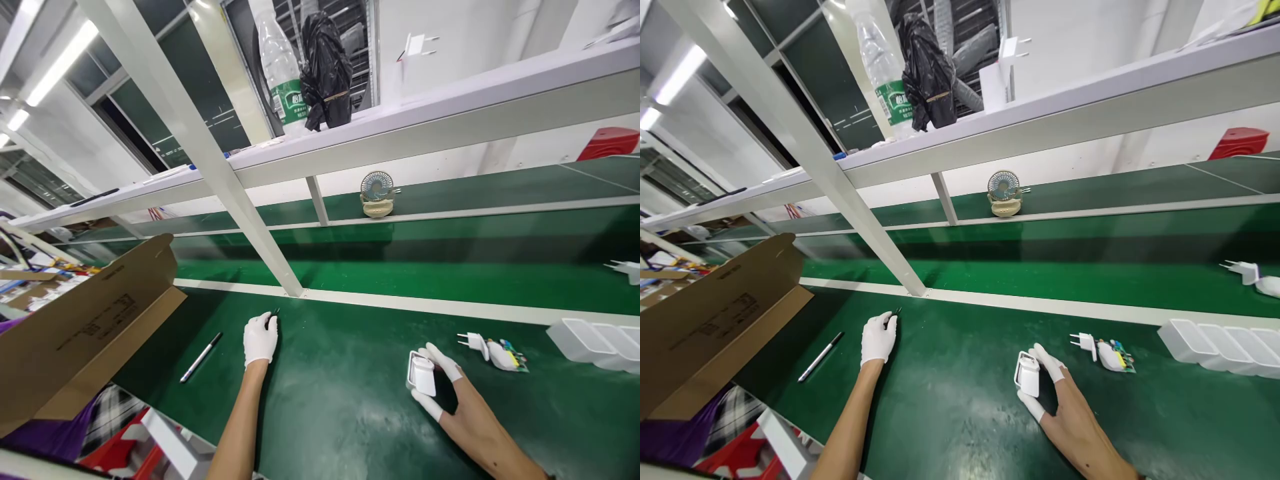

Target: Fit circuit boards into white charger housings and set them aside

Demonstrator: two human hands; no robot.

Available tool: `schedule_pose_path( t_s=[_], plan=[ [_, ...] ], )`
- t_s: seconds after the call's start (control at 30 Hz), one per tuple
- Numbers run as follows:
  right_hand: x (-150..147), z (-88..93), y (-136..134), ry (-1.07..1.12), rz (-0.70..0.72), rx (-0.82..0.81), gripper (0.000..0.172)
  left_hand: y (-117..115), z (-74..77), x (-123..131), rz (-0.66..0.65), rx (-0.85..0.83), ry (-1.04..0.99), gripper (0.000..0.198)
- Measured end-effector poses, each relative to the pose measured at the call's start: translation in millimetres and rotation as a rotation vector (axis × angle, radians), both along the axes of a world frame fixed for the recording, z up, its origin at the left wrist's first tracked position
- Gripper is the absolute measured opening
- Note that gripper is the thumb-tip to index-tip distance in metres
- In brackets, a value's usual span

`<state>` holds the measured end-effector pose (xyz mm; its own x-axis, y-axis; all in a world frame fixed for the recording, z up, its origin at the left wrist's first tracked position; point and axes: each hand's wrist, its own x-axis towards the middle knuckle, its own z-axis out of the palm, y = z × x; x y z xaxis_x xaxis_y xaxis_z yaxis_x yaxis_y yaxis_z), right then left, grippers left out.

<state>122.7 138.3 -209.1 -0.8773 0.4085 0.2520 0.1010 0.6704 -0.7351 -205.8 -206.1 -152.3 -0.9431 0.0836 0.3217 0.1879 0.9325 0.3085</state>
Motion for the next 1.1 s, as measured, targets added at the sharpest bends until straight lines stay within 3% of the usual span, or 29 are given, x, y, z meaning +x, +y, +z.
schedule_pose_path(
  t_s=[0.3, 0.5, 0.6, 0.8, 0.97, 1.1],
  plan=[
    [3, -1.8, 10, 0.051, 0.098, 0.151, 0.076, -3, -6.7, 3, -0.074, -0.047, -0.027, 0.035],
    [2, 15.9, 12, -0.067, 0.208, -0.005, 0.076, 3, -4.8, 3, -0.145, -0.053, -0.026, 0.034],
    [3, 22.0, 11, -0.095, 0.244, -0.057, 0.075, 6, -6.0, -1, -0.116, -0.053, -0.009, 0.038],
    [5, 18.3, 11, 0.041, 0.241, 0.018, 0.061, 4, -4.6, -3, -0.028, -0.063, 0.034, 0.038],
    [6, 13.6, 11, 0.123, 0.26, 0.098, 0.056, 2, -3.1, 3, -0.009, -0.045, 0.06, 0.033],
    [5, 15.2, 9, 0.126, 0.256, 0.072, 0.051, 2, -1.7, 4, -0.02, -0.014, 0.099, 0.028]
  ],
)
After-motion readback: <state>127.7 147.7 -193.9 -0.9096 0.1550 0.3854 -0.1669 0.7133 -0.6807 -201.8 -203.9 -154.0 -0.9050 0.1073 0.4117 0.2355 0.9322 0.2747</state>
